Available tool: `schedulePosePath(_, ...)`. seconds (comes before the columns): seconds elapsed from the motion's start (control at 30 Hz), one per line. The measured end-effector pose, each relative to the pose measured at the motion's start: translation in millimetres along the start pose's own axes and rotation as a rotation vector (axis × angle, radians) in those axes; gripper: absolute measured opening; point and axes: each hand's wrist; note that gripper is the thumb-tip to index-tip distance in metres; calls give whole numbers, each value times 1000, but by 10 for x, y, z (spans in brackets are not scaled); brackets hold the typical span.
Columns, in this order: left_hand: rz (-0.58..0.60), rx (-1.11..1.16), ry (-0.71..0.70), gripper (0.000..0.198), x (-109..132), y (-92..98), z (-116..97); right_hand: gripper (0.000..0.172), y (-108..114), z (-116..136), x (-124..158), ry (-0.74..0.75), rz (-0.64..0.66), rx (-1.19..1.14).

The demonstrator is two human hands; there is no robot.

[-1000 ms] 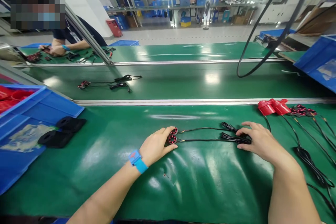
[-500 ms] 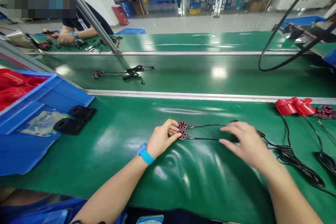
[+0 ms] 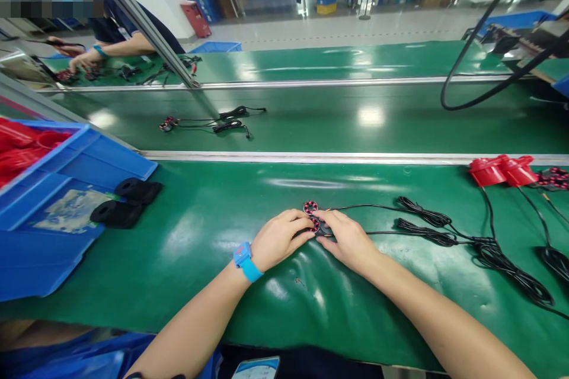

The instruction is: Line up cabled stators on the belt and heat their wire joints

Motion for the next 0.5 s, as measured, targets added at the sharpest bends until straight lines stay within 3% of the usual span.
schedulePosePath(0.13, 24, 61, -57, 15, -9, -2, 61, 34, 13, 52, -35, -63, 4, -88)
schedulePosePath(0.3, -55, 60, 12, 21, -10, -57, -11, 18, 102, 66, -77, -171, 41, -148)
schedulePosePath(0.5, -67, 170, 41, 39, 6, -97, -21, 33, 199, 66, -111, -340, 163, -480)
Point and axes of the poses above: each hand's wrist, its own x-axis away from the middle knuckle, its own y-axis out of the back of the hand, z = x × y, and after that the axes turned 2 degrees about y, right-handed
